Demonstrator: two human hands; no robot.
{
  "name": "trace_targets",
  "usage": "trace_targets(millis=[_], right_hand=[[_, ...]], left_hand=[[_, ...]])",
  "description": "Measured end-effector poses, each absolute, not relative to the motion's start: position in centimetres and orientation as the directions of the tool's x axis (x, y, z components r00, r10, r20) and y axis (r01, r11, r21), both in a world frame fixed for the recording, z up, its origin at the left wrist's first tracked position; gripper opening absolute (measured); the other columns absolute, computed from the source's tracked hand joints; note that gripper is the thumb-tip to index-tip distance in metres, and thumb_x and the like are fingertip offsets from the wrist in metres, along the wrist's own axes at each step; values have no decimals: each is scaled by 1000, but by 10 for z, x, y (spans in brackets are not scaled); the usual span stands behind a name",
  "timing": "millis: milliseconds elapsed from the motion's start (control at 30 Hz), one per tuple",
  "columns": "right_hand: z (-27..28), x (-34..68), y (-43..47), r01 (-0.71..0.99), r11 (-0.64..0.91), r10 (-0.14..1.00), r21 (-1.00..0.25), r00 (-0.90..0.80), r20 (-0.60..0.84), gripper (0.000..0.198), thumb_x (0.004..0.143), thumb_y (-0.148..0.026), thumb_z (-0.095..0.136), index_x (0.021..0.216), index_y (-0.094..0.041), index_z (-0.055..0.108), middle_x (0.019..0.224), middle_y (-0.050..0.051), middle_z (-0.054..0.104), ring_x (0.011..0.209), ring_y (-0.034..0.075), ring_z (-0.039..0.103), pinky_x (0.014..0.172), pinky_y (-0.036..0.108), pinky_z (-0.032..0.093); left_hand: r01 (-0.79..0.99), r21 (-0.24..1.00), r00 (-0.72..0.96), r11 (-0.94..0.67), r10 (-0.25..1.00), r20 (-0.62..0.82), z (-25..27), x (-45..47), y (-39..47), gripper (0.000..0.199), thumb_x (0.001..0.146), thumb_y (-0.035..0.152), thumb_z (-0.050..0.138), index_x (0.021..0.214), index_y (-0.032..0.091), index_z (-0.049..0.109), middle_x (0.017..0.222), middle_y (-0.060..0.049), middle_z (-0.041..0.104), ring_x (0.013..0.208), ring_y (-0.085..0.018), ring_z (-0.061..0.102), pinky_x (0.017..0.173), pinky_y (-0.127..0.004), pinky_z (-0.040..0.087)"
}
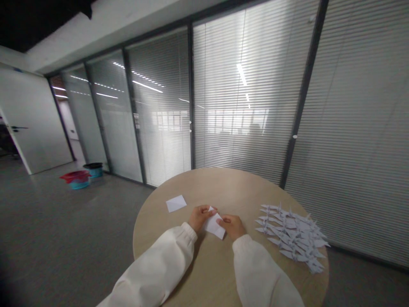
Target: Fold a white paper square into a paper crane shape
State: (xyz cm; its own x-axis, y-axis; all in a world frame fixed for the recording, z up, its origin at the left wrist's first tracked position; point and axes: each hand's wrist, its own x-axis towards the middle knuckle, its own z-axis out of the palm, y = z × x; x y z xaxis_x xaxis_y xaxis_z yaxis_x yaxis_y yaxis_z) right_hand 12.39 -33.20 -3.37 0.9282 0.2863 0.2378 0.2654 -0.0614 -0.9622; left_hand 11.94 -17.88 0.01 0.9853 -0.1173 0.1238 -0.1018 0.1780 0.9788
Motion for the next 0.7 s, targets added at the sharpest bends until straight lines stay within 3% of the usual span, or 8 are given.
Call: trace_targets(millis=[233,700], right_hand=[[-32,122,-330,246,-46,275,-968,935,224,40,60,-49,64,73,-11,66,67,7,67,62,20,61,57,28,45],[-29,120,-331,242,-55,275,-969,936,218,38,60,-47,64,73,-12,67,67,5,67,62,20,61,56,27,44]], left_hand=[[-122,990,991,67,-54,126,3,119,-178,38,50,43,71,61,8,63,51,-3,57,42,-8,46,42,-19,33],[-190,977,977,98,-75,198,0,119,-178,42,54,49,66,63,8,62,58,-6,61,45,-10,50,44,-20,35]])
